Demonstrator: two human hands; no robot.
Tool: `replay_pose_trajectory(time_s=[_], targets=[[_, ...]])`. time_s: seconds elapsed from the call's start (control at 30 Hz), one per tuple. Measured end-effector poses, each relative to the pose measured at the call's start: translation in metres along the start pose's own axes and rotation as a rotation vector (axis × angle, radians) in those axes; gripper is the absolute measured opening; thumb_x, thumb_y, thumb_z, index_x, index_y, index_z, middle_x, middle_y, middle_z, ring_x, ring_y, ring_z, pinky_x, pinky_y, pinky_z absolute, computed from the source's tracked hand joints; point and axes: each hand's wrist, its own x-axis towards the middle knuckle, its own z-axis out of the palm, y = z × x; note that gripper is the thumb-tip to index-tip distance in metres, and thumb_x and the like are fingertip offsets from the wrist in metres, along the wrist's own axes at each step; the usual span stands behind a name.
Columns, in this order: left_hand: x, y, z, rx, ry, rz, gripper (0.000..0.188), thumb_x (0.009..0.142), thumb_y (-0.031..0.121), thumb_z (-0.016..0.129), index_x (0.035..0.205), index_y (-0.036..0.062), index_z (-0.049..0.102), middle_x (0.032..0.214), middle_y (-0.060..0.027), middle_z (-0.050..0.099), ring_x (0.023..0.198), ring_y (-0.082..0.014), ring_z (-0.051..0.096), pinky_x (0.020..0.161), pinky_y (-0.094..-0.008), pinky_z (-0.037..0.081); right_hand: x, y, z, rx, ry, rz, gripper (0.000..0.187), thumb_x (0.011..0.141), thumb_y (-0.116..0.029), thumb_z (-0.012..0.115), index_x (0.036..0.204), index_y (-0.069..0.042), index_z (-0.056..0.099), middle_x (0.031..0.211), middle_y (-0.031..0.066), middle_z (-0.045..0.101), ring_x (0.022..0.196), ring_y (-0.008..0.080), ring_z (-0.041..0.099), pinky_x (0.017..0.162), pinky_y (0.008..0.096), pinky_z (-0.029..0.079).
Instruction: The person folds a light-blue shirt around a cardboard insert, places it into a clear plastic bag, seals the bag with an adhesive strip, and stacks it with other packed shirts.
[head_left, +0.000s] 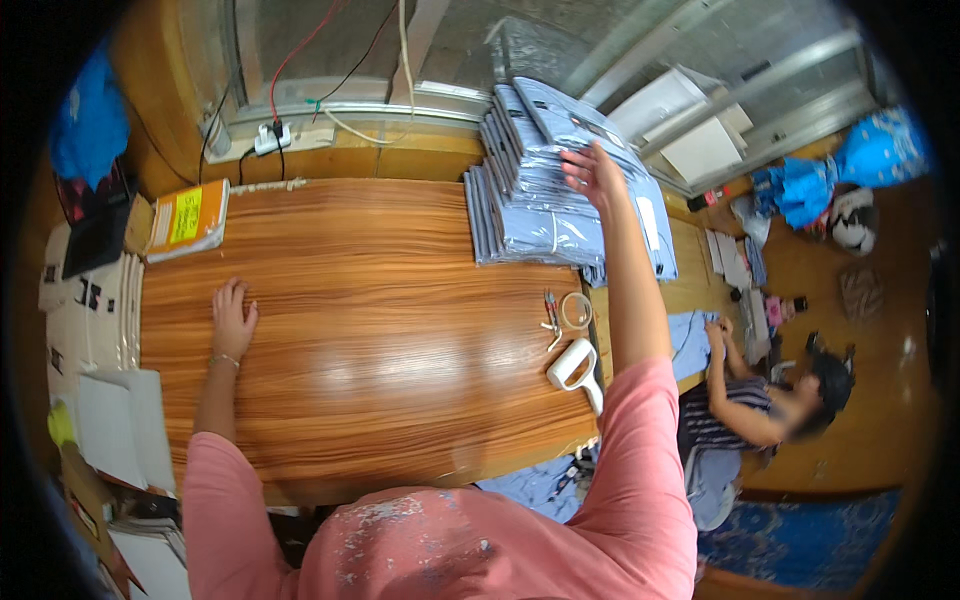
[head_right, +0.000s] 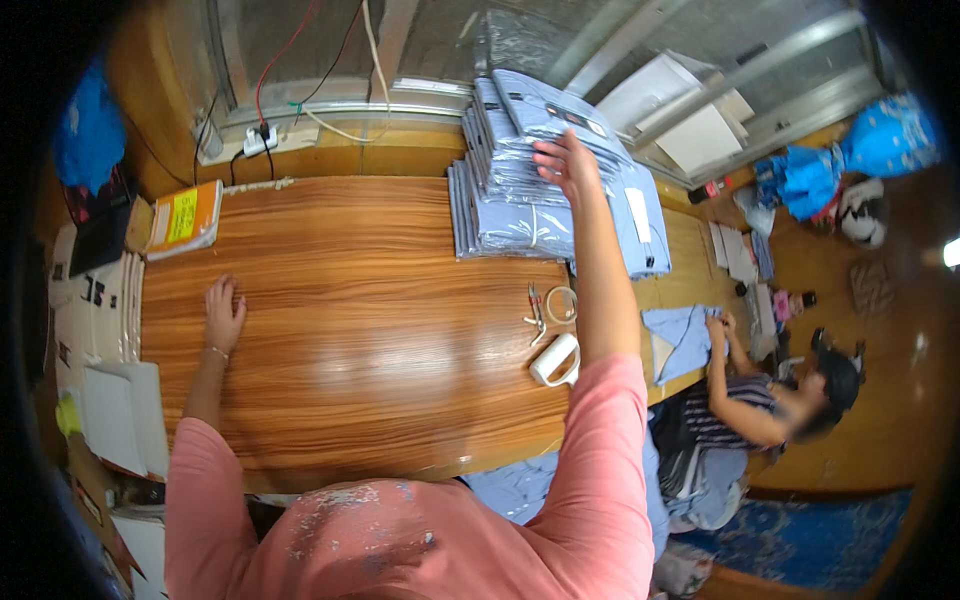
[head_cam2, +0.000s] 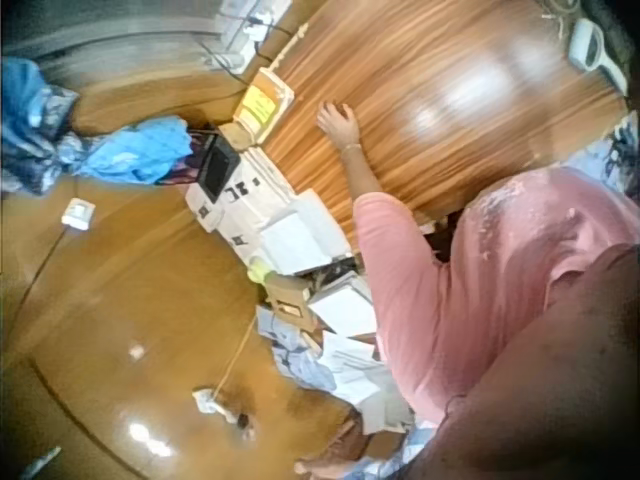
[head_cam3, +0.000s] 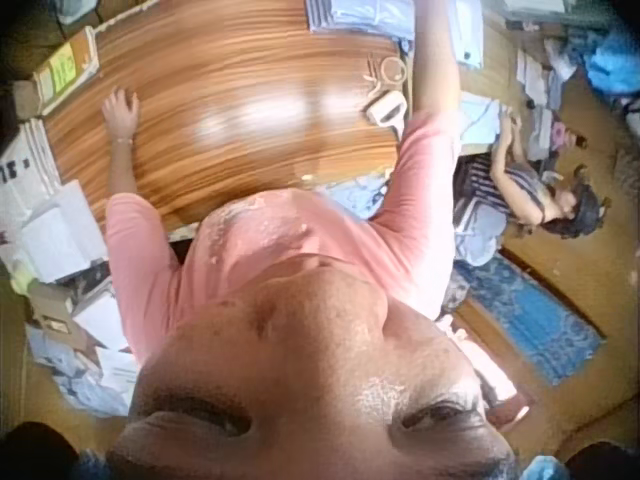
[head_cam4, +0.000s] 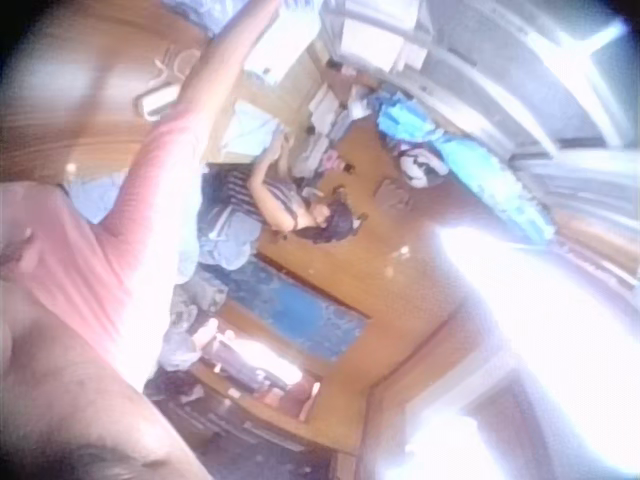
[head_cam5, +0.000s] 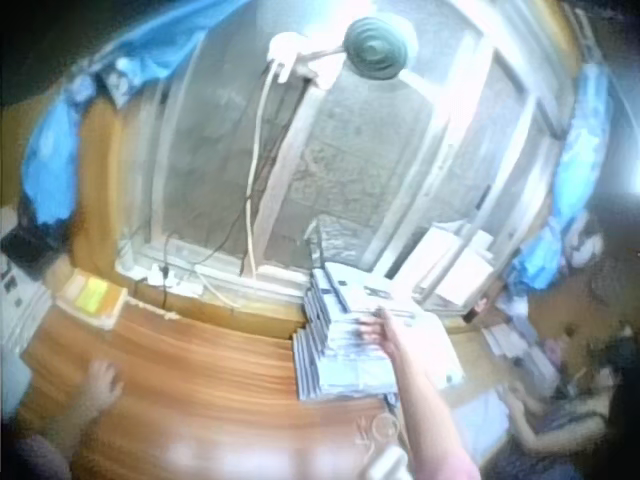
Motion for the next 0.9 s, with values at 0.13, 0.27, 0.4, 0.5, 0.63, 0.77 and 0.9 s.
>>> replay_pose_trajectory(time_s=[0.13,0.27,0.4,0.5,0.63,0.77,0.9], targets=[[-0.001,-0.005,-0.003,-0.004,0.006,0.0,0.032,0.089,0.018,0.053,0.116,0.0033,0.05,0.126,-0.0145,0.044,0.121,-0.0325,0.038,0.108,-0.0454,0.026,-0.008,-0.002,0.036,-0.167,0.137,-0.072,0.019,0.092,-0.024,0.04,0.088,-0.01,0.052,0.079,0.0087,0.068,0.063,0.0172,0.062,0.057,0.0333,0.046],[0.005,-0.001,0.008,-0.044,0.027,0.039,0.031,0.089,0.019,0.053,0.116,0.0034,0.05,0.125,-0.0144,0.044,0.121,-0.0323,0.038,0.108,-0.0468,0.024,-0.006,0.007,0.025,-0.135,0.136,-0.142,0.025,0.093,-0.029,0.041,0.093,-0.006,0.054,0.075,0.0109,0.066,0.054,0.0177,0.059,0.05,0.0355,0.048],[0.002,0.009,0.002,-0.047,-0.019,0.065,0.033,0.09,0.021,0.053,0.118,0.0032,0.049,0.125,-0.0139,0.044,0.121,-0.0318,0.037,0.109,-0.0465,0.022,-0.076,0.037,0.027,-0.077,0.389,-0.336,0.025,0.093,-0.027,0.046,0.105,-0.008,0.056,0.08,0.008,0.064,0.056,0.0135,0.057,0.048,0.0289,0.046],[-0.005,-0.003,-0.015,0.001,0.02,0.038,0.033,0.091,0.021,0.051,0.119,0.0025,0.049,0.127,-0.0152,0.043,0.121,-0.0325,0.037,0.107,-0.0457,0.024,-0.235,0.036,0.097,-0.012,-0.09,-0.401,0.024,0.091,-0.021,0.049,0.107,-0.005,0.059,0.082,0.0058,0.063,0.065,0.0113,0.057,0.059,0.0244,0.046],[-0.003,0.003,0.004,0.049,0.031,0.131,0.032,0.092,0.021,0.051,0.117,0.0015,0.05,0.128,-0.0161,0.044,0.119,-0.0334,0.04,0.102,-0.044,0.031,-0.444,0.041,0.126,-0.185,-0.238,-0.839,0.016,0.09,-0.012,0.052,0.098,-0.002,0.063,0.095,0.0094,0.064,0.075,0.0204,0.061,0.063,0.0305,0.048],[-0.005,-0.042,0.005,0.139,0.017,0.147,0.036,0.09,0.021,0.05,0.12,0.0011,0.049,0.124,-0.0184,0.047,0.117,-0.0349,0.042,0.1,-0.0449,0.031,-0.541,0.023,0.134,-0.38,0.116,-1.283,0.022,0.081,-0.016,0.062,0.098,-0.004,0.057,0.079,0.0107,0.063,0.069,0.0228,0.06,0.06,0.0324,0.049],[0.005,-0.02,0.009,0.141,0.089,0.241,0.036,0.088,0.018,0.052,0.118,0.0003,0.049,0.121,-0.0191,0.049,0.114,-0.0357,0.043,0.097,-0.0453,0.033,-0.597,0.009,0.127,-0.381,0.412,-1.224,0.028,0.082,-0.016,0.062,0.108,-0.007,0.055,0.076,0.0068,0.062,0.067,0.0202,0.058,0.063,0.0308,0.049]])
